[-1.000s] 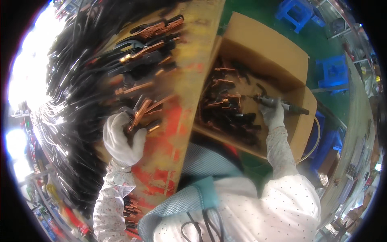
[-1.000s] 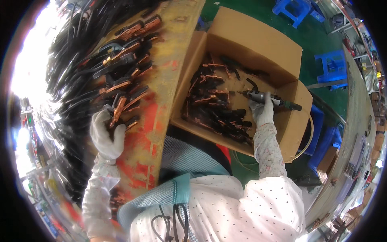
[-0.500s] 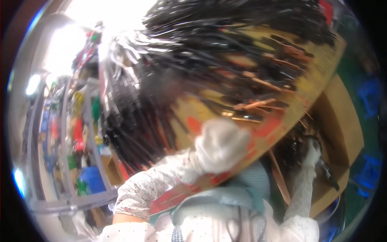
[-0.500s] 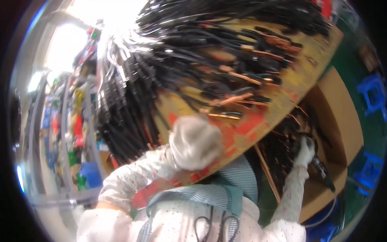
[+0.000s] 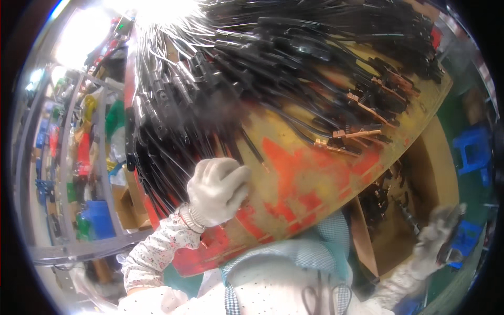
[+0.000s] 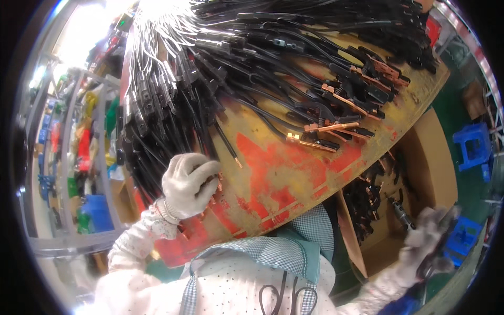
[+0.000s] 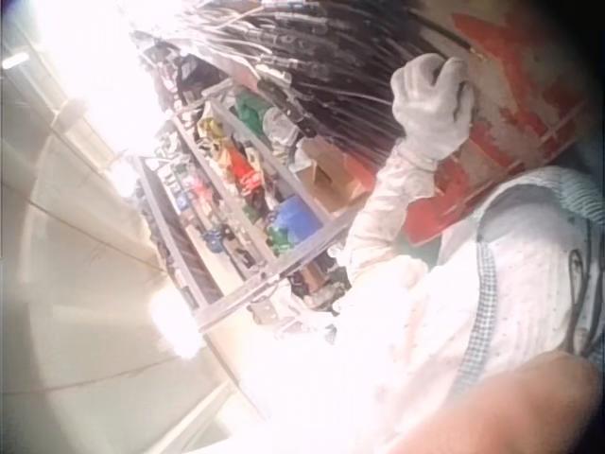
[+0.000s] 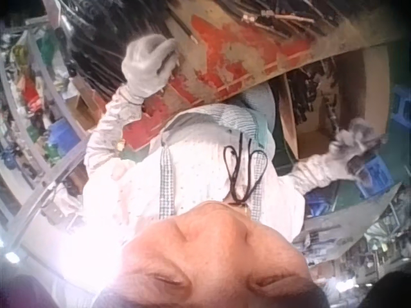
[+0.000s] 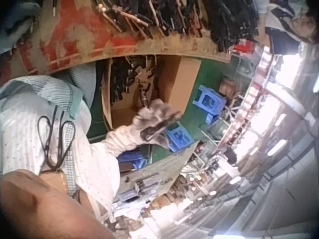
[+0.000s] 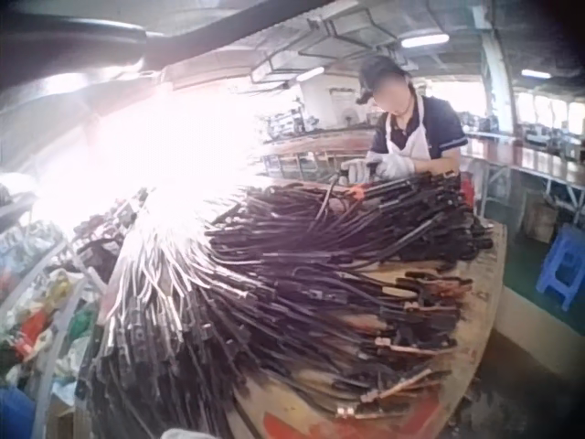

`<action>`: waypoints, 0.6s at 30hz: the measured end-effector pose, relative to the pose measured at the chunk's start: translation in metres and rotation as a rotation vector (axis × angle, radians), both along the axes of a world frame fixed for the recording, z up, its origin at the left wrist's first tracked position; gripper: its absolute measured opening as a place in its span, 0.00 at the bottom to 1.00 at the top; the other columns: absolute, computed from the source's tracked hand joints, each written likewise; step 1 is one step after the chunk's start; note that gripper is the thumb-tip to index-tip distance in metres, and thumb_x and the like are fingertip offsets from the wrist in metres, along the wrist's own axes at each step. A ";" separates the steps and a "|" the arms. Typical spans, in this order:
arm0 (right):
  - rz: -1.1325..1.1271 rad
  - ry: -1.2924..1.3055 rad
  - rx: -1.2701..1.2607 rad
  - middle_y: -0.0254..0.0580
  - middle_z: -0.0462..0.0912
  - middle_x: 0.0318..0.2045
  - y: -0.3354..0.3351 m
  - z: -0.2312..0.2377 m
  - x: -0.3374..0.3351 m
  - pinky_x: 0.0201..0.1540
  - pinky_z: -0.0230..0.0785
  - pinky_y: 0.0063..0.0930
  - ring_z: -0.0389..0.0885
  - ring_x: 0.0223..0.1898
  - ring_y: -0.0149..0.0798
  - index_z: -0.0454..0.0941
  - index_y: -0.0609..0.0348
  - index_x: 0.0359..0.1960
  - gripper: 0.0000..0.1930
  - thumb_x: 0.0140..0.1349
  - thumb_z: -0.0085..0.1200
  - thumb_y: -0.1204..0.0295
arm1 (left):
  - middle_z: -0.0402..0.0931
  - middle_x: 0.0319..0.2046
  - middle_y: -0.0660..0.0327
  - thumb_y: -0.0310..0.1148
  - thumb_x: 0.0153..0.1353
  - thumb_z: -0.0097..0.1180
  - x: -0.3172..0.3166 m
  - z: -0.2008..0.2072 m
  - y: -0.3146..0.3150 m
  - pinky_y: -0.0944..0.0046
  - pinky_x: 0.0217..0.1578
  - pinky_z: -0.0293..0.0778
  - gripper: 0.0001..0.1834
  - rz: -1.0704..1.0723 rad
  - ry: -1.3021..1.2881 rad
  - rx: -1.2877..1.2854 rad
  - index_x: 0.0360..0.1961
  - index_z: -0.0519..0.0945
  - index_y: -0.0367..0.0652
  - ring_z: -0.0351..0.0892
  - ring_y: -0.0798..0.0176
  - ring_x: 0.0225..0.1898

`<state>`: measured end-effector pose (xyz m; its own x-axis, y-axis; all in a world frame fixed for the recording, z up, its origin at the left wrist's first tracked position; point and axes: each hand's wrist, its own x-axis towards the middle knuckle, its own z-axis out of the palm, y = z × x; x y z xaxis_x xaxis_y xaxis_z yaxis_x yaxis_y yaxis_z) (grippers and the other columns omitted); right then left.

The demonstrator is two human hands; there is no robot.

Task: The person assembles wire harnesses by hand, connecting wires and connectors into finished cable harnesses using a handheld electric screwdriver.

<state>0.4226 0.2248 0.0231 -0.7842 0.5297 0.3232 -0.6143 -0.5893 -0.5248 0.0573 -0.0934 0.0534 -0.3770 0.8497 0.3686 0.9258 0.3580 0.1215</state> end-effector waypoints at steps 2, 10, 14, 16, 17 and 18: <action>-0.157 -0.300 -0.324 0.56 0.67 0.68 -0.029 0.000 -0.030 0.25 0.81 0.31 0.81 0.55 0.54 0.47 0.48 0.81 0.35 0.77 0.48 0.68 | 0.79 0.36 0.64 0.29 0.41 0.71 -0.010 -0.005 -0.006 0.58 0.39 0.80 0.20 -0.034 0.048 0.000 0.40 0.87 0.49 0.82 0.57 0.38; -0.015 -0.399 -0.330 0.38 0.74 0.36 -0.057 0.009 -0.118 0.15 0.63 0.28 0.66 0.16 0.32 0.44 0.54 0.81 0.38 0.78 0.48 0.56 | 0.75 0.34 0.65 0.36 0.44 0.61 -0.060 -0.032 0.034 0.59 0.43 0.77 0.11 -0.254 0.234 -0.148 0.32 0.80 0.49 0.80 0.60 0.38; -0.527 -1.135 0.589 0.30 0.81 0.33 -0.079 -0.043 -0.131 0.26 0.73 0.23 0.78 0.24 0.28 0.76 0.58 0.64 0.28 0.62 0.70 0.70 | 0.77 0.34 0.64 0.34 0.48 0.62 -0.079 -0.035 0.069 0.57 0.48 0.75 0.09 -0.434 0.260 -0.342 0.31 0.79 0.48 0.80 0.56 0.38; -0.694 -1.000 1.274 0.37 0.82 0.31 -0.096 -0.023 -0.154 0.31 0.78 0.32 0.83 0.29 0.37 0.76 0.58 0.64 0.33 0.55 0.72 0.78 | 0.77 0.32 0.62 0.29 0.52 0.62 -0.085 -0.035 0.070 0.55 0.47 0.74 0.07 -0.439 -0.011 -0.303 0.33 0.78 0.47 0.80 0.54 0.37; -0.694 -0.808 1.582 0.43 0.83 0.32 -0.096 -0.010 -0.170 0.31 0.78 0.36 0.83 0.28 0.43 0.76 0.57 0.65 0.34 0.53 0.72 0.78 | 0.77 0.30 0.61 0.25 0.53 0.62 -0.085 -0.032 0.066 0.52 0.46 0.74 0.09 -0.378 -0.142 -0.258 0.35 0.77 0.47 0.80 0.52 0.38; -0.714 -0.752 1.659 0.42 0.83 0.33 -0.105 -0.009 -0.189 0.35 0.78 0.40 0.83 0.31 0.46 0.77 0.55 0.63 0.34 0.51 0.72 0.76 | 0.77 0.30 0.61 0.25 0.53 0.62 -0.084 -0.032 0.058 0.52 0.46 0.74 0.09 -0.390 -0.143 -0.258 0.35 0.77 0.47 0.80 0.52 0.38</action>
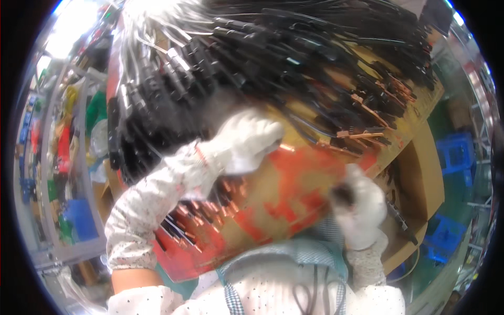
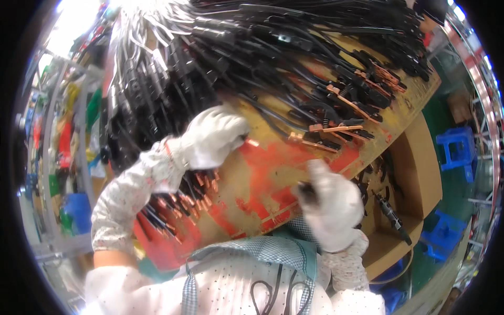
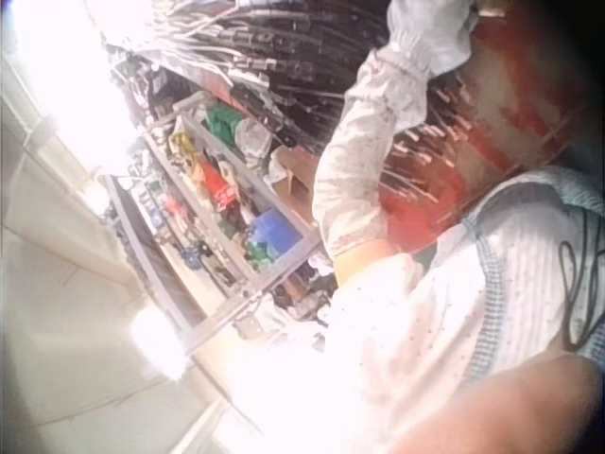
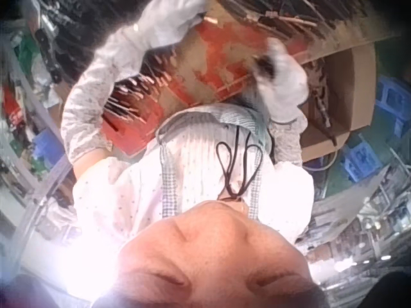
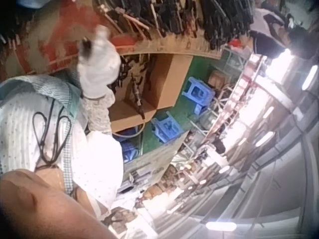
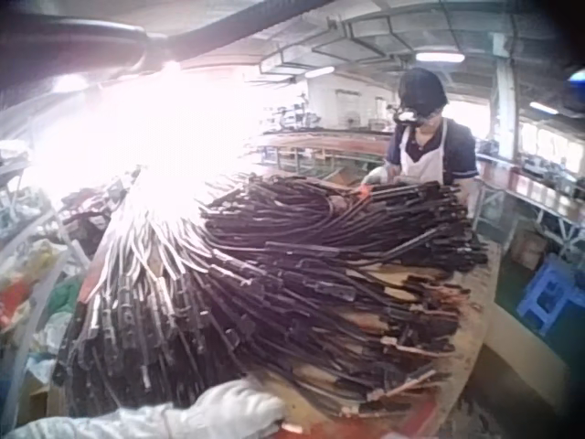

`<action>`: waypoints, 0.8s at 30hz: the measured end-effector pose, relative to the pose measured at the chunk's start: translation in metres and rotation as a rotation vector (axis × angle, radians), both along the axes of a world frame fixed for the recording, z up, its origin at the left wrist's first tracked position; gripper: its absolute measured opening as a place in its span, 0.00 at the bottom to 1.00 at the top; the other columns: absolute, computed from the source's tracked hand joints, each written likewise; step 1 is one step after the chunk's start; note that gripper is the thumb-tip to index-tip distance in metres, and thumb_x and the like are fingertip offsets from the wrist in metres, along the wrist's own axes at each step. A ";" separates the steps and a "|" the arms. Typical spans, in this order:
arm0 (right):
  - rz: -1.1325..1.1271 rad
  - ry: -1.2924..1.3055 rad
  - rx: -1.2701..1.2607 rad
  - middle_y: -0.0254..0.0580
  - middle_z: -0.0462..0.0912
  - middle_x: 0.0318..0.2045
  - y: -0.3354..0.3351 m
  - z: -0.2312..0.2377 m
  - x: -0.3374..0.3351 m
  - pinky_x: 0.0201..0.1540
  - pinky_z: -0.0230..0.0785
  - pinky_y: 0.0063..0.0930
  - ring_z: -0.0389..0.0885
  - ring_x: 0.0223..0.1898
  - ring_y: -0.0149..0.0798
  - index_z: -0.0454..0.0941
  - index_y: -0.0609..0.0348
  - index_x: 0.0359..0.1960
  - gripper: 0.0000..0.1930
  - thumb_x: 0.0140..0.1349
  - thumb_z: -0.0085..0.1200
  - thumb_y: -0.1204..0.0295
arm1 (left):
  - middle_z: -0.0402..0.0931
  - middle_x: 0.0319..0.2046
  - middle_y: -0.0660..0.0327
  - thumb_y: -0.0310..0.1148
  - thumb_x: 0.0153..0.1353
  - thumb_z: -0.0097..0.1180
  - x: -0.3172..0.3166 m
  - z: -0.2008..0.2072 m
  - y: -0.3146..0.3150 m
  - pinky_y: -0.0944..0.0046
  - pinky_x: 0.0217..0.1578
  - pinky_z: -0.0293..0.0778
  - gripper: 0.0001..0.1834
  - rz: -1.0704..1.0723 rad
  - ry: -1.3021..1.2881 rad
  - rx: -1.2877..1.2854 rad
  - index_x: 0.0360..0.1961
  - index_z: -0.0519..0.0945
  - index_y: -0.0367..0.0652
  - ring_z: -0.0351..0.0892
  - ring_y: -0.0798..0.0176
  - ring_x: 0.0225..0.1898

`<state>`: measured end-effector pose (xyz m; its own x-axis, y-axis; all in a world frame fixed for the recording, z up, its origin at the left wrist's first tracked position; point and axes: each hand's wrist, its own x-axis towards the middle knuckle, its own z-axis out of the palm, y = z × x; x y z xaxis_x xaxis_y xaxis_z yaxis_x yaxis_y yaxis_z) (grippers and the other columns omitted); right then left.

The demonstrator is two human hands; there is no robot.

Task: The person assembles wire harnesses by hand, connecting wires and connectors into finished cable harnesses using a handheld electric screwdriver.

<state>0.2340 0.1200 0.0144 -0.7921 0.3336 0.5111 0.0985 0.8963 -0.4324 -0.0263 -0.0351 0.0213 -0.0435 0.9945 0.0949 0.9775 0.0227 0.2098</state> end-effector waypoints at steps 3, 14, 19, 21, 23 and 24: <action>0.206 -0.189 -0.048 0.39 0.83 0.36 -0.005 -0.003 -0.019 0.42 0.75 0.42 0.83 0.36 0.46 0.80 0.52 0.50 0.24 0.49 0.72 0.72 | 0.78 0.30 0.61 0.26 0.52 0.64 0.008 -0.001 -0.015 0.52 0.43 0.74 0.12 0.060 -0.212 0.044 0.37 0.76 0.48 0.81 0.51 0.36; -0.023 -0.302 0.074 0.45 0.84 0.41 0.008 -0.018 0.010 0.46 0.74 0.46 0.83 0.42 0.53 0.81 0.54 0.49 0.24 0.48 0.71 0.64 | 0.81 0.30 0.62 0.32 0.61 0.66 -0.013 0.003 -0.007 0.53 0.35 0.76 0.09 -0.010 -0.579 -0.098 0.42 0.86 0.49 0.83 0.54 0.33; 0.003 -0.298 -0.065 0.42 0.83 0.42 -0.001 -0.004 -0.015 0.43 0.75 0.43 0.84 0.41 0.51 0.81 0.52 0.49 0.26 0.43 0.72 0.70 | 0.84 0.29 0.58 0.34 0.63 0.66 -0.015 0.010 -0.005 0.57 0.33 0.77 0.07 0.022 -0.707 -0.083 0.40 0.89 0.45 0.84 0.53 0.30; 0.065 -0.307 -0.116 0.42 0.82 0.42 -0.008 0.000 -0.043 0.38 0.75 0.42 0.84 0.36 0.49 0.80 0.51 0.51 0.25 0.48 0.72 0.70 | 0.84 0.30 0.57 0.34 0.63 0.66 -0.017 0.006 -0.006 0.57 0.33 0.77 0.08 0.035 -0.746 -0.060 0.40 0.89 0.45 0.85 0.53 0.30; 0.106 -0.352 -0.124 0.42 0.81 0.40 -0.015 0.009 -0.056 0.37 0.74 0.42 0.83 0.35 0.50 0.79 0.51 0.51 0.22 0.54 0.69 0.71 | 0.85 0.30 0.56 0.34 0.63 0.67 -0.015 0.009 -0.006 0.57 0.33 0.78 0.08 0.039 -0.761 -0.032 0.41 0.89 0.44 0.85 0.53 0.30; 0.115 -0.349 -0.124 0.42 0.81 0.40 -0.016 0.008 -0.060 0.37 0.74 0.42 0.83 0.35 0.50 0.79 0.51 0.51 0.22 0.54 0.69 0.71 | 0.85 0.30 0.56 0.34 0.63 0.67 -0.014 0.008 -0.005 0.57 0.33 0.78 0.08 0.045 -0.771 -0.027 0.41 0.89 0.44 0.85 0.52 0.30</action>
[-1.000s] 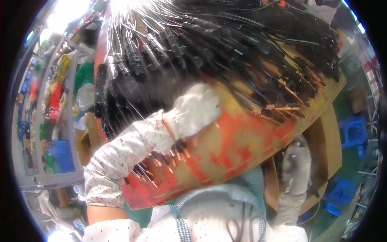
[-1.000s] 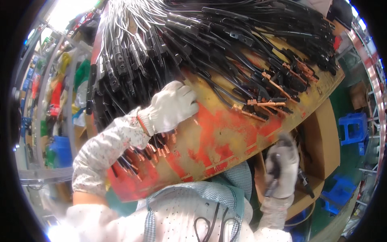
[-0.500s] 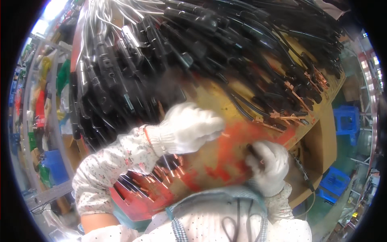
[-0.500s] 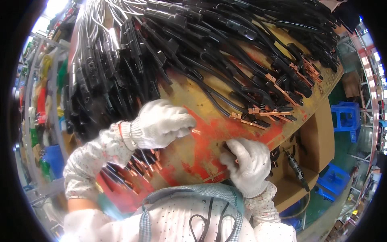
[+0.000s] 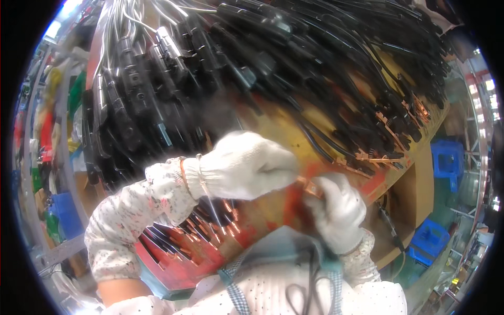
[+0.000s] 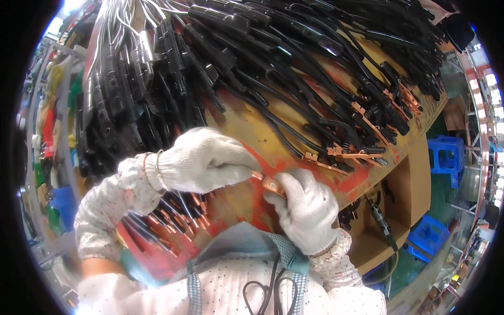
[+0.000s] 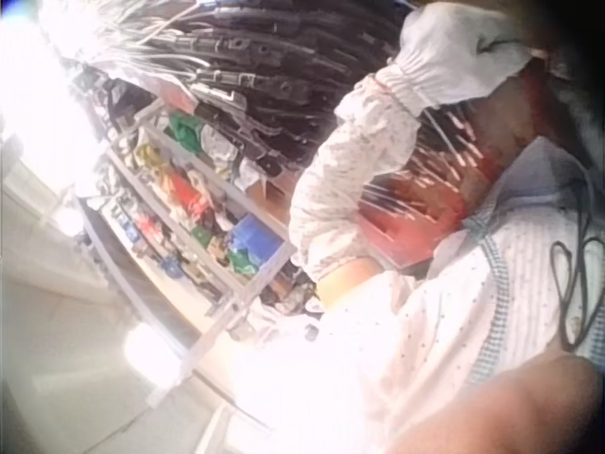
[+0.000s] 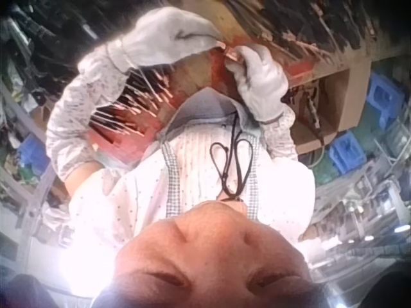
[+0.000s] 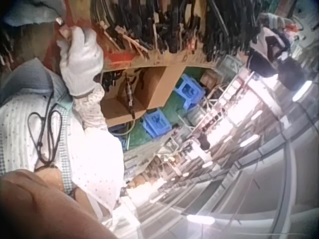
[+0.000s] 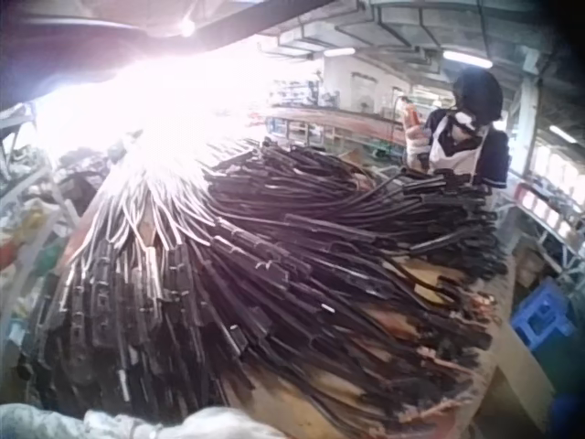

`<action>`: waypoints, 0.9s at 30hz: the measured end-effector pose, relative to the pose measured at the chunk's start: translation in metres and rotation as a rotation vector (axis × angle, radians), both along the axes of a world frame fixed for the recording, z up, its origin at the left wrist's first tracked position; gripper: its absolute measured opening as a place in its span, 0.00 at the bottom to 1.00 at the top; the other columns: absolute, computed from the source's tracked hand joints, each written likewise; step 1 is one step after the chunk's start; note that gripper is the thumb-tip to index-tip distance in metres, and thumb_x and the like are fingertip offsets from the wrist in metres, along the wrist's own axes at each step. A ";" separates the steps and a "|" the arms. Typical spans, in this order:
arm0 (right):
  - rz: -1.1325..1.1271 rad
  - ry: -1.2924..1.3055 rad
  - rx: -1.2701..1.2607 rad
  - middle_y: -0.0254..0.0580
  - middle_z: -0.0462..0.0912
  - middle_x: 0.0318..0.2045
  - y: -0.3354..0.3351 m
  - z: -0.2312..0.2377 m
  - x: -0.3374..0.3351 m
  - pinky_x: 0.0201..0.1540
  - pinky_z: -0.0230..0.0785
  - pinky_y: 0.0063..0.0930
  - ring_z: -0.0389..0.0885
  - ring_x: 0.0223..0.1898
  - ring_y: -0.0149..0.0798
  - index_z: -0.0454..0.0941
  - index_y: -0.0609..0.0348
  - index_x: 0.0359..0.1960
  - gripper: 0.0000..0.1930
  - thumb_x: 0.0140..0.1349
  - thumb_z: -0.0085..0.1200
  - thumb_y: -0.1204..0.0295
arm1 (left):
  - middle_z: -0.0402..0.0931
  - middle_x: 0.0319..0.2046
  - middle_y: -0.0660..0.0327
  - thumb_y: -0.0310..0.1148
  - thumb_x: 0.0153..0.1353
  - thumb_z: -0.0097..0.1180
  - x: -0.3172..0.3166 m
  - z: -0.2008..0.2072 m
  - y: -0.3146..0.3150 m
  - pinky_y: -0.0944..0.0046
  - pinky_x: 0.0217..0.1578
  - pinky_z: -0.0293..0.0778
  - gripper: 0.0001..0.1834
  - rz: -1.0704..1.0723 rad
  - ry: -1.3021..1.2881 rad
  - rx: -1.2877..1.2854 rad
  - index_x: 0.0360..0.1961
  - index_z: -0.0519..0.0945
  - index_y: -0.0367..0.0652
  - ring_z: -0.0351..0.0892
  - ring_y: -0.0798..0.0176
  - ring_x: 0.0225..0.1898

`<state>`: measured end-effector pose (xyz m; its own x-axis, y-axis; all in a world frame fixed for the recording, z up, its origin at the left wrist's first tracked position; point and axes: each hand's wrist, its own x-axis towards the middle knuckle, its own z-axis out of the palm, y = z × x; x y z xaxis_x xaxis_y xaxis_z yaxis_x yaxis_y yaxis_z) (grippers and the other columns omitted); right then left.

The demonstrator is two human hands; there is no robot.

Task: The person assembles wire harnesses by hand, connecting wires and connectors into finished cable harnesses using a handheld electric screwdriver.

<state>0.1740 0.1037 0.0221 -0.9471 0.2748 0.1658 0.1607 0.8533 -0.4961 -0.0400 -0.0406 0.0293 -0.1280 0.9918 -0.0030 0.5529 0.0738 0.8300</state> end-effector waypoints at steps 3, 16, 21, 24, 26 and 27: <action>-0.010 0.010 -0.001 0.43 0.81 0.41 -0.003 -0.010 -0.006 0.41 0.74 0.42 0.83 0.37 0.51 0.78 0.55 0.50 0.18 0.58 0.67 0.72 | 0.85 0.31 0.55 0.34 0.63 0.67 0.000 0.000 0.001 0.56 0.34 0.79 0.09 0.008 -0.009 -0.006 0.42 0.88 0.43 0.85 0.51 0.31; 0.015 0.096 -0.063 0.44 0.82 0.42 0.000 -0.017 -0.009 0.41 0.74 0.42 0.83 0.37 0.51 0.78 0.55 0.50 0.20 0.55 0.67 0.75 | 0.85 0.30 0.54 0.34 0.64 0.65 0.001 0.005 0.002 0.57 0.34 0.79 0.08 0.006 -0.009 -0.071 0.40 0.89 0.44 0.86 0.51 0.31; -0.008 0.119 -0.108 0.43 0.82 0.42 -0.003 -0.024 -0.008 0.39 0.74 0.42 0.83 0.36 0.50 0.79 0.53 0.48 0.20 0.52 0.67 0.75 | 0.83 0.26 0.55 0.34 0.63 0.62 0.000 0.004 0.005 0.55 0.32 0.78 0.06 -0.019 0.001 -0.114 0.35 0.87 0.46 0.84 0.50 0.28; 0.028 0.074 -0.061 0.43 0.82 0.41 -0.002 -0.020 -0.011 0.39 0.74 0.42 0.83 0.36 0.51 0.79 0.53 0.47 0.19 0.52 0.68 0.74 | 0.80 0.22 0.55 0.34 0.62 0.58 0.001 0.003 0.005 0.54 0.30 0.77 0.07 -0.018 0.018 -0.102 0.29 0.85 0.48 0.82 0.49 0.25; 0.042 0.083 -0.039 0.43 0.82 0.41 -0.002 -0.021 -0.012 0.38 0.74 0.42 0.83 0.35 0.50 0.79 0.53 0.47 0.19 0.51 0.68 0.74 | 0.80 0.22 0.55 0.34 0.61 0.58 0.001 0.005 0.005 0.53 0.30 0.77 0.07 -0.026 0.051 -0.121 0.28 0.85 0.49 0.81 0.49 0.24; 0.054 0.090 -0.016 0.43 0.82 0.41 -0.002 -0.022 -0.013 0.37 0.73 0.42 0.83 0.34 0.50 0.79 0.53 0.46 0.19 0.51 0.68 0.74 | 0.82 0.24 0.55 0.35 0.63 0.61 0.000 0.006 0.006 0.56 0.31 0.78 0.07 -0.050 0.063 -0.157 0.33 0.87 0.46 0.83 0.51 0.26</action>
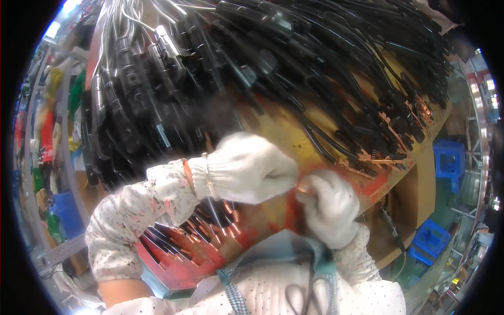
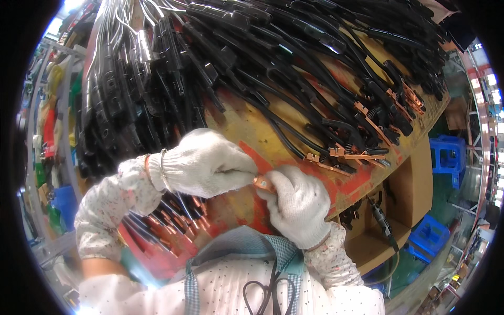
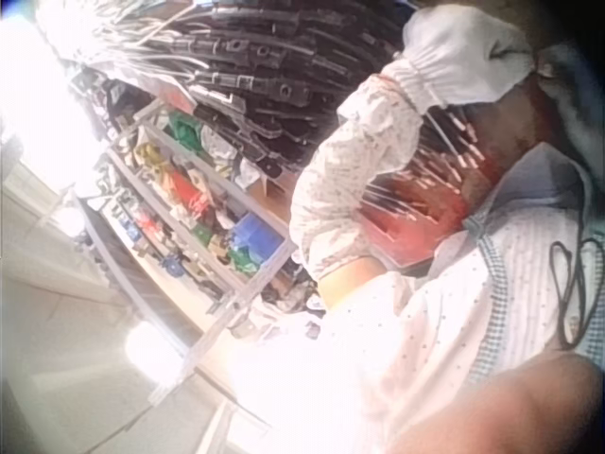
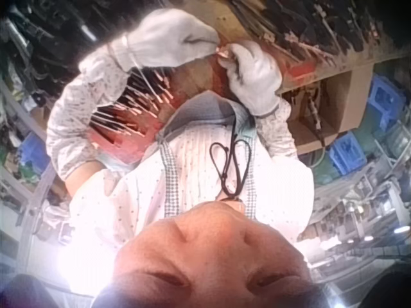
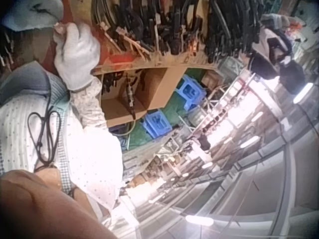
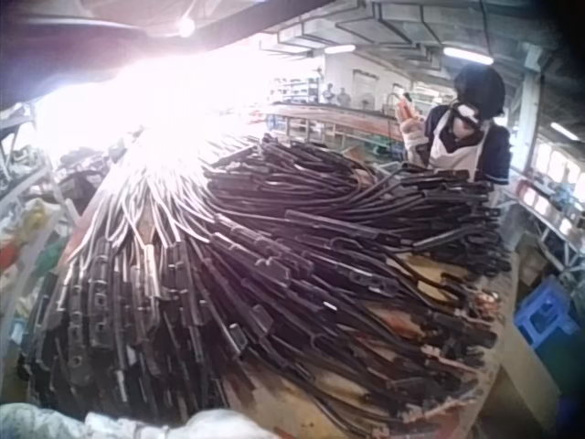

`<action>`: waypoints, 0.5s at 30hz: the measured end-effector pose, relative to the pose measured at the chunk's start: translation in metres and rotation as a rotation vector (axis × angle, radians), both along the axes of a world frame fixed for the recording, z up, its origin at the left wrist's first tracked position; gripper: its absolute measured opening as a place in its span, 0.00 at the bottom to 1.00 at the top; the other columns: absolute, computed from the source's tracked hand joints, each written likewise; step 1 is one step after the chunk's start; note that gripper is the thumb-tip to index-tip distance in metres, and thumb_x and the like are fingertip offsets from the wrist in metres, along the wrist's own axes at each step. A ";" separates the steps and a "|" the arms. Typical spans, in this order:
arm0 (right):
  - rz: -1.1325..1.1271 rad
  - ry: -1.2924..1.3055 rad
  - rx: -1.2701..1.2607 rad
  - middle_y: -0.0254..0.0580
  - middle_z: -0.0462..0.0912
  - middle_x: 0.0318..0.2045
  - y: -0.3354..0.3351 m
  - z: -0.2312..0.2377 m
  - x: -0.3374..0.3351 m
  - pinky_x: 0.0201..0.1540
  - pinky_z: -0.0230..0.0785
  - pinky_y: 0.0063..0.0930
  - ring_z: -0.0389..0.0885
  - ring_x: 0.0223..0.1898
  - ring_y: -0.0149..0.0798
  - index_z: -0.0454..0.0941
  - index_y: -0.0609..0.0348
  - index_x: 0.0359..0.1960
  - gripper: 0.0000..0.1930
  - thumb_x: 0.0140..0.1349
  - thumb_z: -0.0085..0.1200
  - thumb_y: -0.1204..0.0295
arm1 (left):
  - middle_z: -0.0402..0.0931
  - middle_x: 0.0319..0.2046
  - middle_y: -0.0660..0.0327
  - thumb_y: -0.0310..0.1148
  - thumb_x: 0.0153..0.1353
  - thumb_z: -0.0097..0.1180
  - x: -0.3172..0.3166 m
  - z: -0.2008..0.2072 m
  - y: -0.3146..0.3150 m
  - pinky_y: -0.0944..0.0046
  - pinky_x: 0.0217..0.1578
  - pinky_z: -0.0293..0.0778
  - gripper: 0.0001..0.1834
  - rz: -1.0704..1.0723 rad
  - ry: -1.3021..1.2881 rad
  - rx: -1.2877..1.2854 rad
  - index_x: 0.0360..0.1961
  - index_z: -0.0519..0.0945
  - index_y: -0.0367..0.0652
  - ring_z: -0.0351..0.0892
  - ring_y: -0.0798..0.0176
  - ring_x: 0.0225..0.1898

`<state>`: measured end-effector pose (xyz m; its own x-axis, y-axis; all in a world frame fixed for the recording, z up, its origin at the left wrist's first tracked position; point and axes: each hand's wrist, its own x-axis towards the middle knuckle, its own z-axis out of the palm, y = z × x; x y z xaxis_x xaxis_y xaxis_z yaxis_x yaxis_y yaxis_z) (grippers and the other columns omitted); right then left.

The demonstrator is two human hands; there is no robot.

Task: The person assembles wire harnesses by hand, connecting wires and connectors into finished cable harnesses using a handheld electric screwdriver.

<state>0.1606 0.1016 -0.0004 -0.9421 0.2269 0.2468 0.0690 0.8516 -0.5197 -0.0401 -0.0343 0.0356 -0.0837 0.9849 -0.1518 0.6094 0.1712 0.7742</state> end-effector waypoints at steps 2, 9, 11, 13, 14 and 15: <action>0.009 -0.002 0.021 0.42 0.82 0.40 0.001 0.002 -0.003 0.36 0.73 0.42 0.82 0.33 0.50 0.79 0.53 0.46 0.18 0.51 0.68 0.73 | 0.84 0.25 0.56 0.35 0.64 0.63 -0.003 0.005 0.003 0.58 0.32 0.79 0.08 -0.025 0.010 -0.035 0.38 0.89 0.44 0.86 0.54 0.27; 0.093 0.026 0.112 0.40 0.80 0.37 0.011 0.000 -0.013 0.31 0.72 0.40 0.81 0.30 0.48 0.79 0.55 0.45 0.17 0.53 0.68 0.69 | 0.84 0.27 0.55 0.35 0.64 0.61 0.003 0.011 0.005 0.58 0.34 0.80 0.09 0.049 -0.035 -0.171 0.38 0.87 0.42 0.86 0.52 0.29; 0.110 0.027 0.069 0.40 0.80 0.36 0.012 0.011 -0.021 0.31 0.72 0.40 0.81 0.30 0.48 0.79 0.55 0.45 0.18 0.54 0.68 0.67 | 0.84 0.28 0.56 0.36 0.63 0.62 0.002 0.004 0.000 0.56 0.35 0.80 0.10 0.056 -0.019 -0.124 0.40 0.87 0.42 0.86 0.51 0.31; 0.107 0.019 0.029 0.40 0.79 0.36 0.016 0.013 -0.026 0.31 0.73 0.39 0.81 0.30 0.47 0.79 0.54 0.45 0.18 0.55 0.68 0.66 | 0.83 0.30 0.57 0.37 0.62 0.65 -0.003 -0.011 -0.007 0.53 0.36 0.79 0.11 -0.012 0.179 0.083 0.43 0.86 0.44 0.85 0.48 0.33; 0.168 0.029 0.038 0.40 0.79 0.36 0.019 0.011 -0.027 0.31 0.73 0.39 0.81 0.30 0.47 0.79 0.54 0.45 0.18 0.56 0.68 0.64 | 0.82 0.30 0.60 0.34 0.58 0.67 -0.005 -0.018 -0.013 0.53 0.33 0.77 0.10 -0.030 0.216 0.240 0.41 0.85 0.46 0.82 0.49 0.31; 0.231 0.041 0.043 0.40 0.79 0.36 0.021 0.009 -0.028 0.30 0.73 0.38 0.81 0.31 0.46 0.78 0.54 0.45 0.18 0.57 0.68 0.63 | 0.82 0.30 0.60 0.34 0.58 0.67 -0.005 -0.021 -0.016 0.53 0.33 0.77 0.10 -0.037 0.216 0.239 0.41 0.85 0.46 0.82 0.49 0.31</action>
<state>0.1327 0.1222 0.0090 -0.9569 -0.0047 0.2904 -0.1501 0.8640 -0.4806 -0.0448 -0.0503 0.0146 -0.0521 0.9935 0.1012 0.7661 -0.0253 0.6422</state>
